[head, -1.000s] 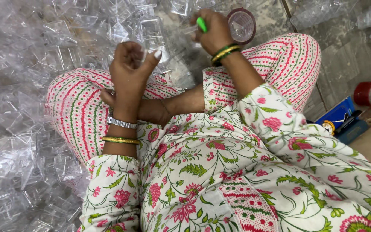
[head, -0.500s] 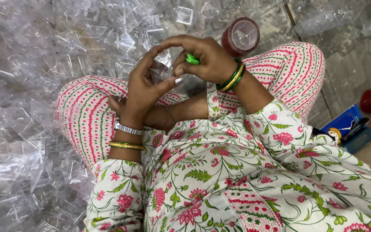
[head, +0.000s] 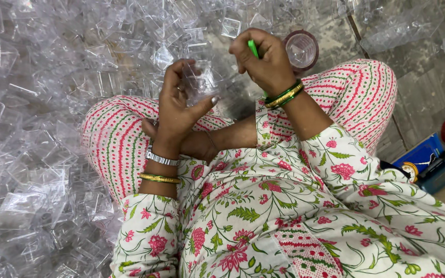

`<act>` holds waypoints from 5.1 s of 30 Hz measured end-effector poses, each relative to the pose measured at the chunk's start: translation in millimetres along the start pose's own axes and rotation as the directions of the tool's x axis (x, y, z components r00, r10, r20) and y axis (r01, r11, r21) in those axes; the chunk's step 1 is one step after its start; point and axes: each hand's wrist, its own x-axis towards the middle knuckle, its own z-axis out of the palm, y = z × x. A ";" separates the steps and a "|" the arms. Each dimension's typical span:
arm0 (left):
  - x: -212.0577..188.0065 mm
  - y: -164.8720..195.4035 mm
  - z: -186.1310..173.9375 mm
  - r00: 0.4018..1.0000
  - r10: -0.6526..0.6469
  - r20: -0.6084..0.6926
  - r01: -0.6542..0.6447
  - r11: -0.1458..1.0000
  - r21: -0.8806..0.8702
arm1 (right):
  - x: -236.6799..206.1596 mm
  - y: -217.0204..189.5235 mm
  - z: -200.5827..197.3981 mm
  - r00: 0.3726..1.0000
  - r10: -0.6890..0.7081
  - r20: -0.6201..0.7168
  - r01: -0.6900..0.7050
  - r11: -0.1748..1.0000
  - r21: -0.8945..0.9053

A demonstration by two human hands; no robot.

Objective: The person sits cross-legged on the floor surrounded by piles of clear plastic boxes and folds flat transparent plastic pieces into box shapes, pressing the sides and creases by hand. They set completed boxes aside and pick up new flat pieces, with a roll of tape and a green marker lying nearby.

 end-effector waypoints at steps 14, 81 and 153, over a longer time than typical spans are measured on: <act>1.4 0.1 0.9 0.962 0.207 -0.179 -0.133 0.926 0.353 | 2.9 58.0 21.4 0.997 0.010 0.074 0.045 0.718 -0.695; 3.1 7.2 6.0 1.000 -0.014 -0.024 0.015 1.000 0.027 | 34.5 89.0 -0.3 0.981 0.160 -0.114 -0.195 0.720 -0.666; 6.1 23.0 15.5 0.987 0.117 -0.106 -0.034 0.813 0.582 | 29.0 8.7 -59.6 0.983 -0.086 -0.164 0.079 0.996 -0.045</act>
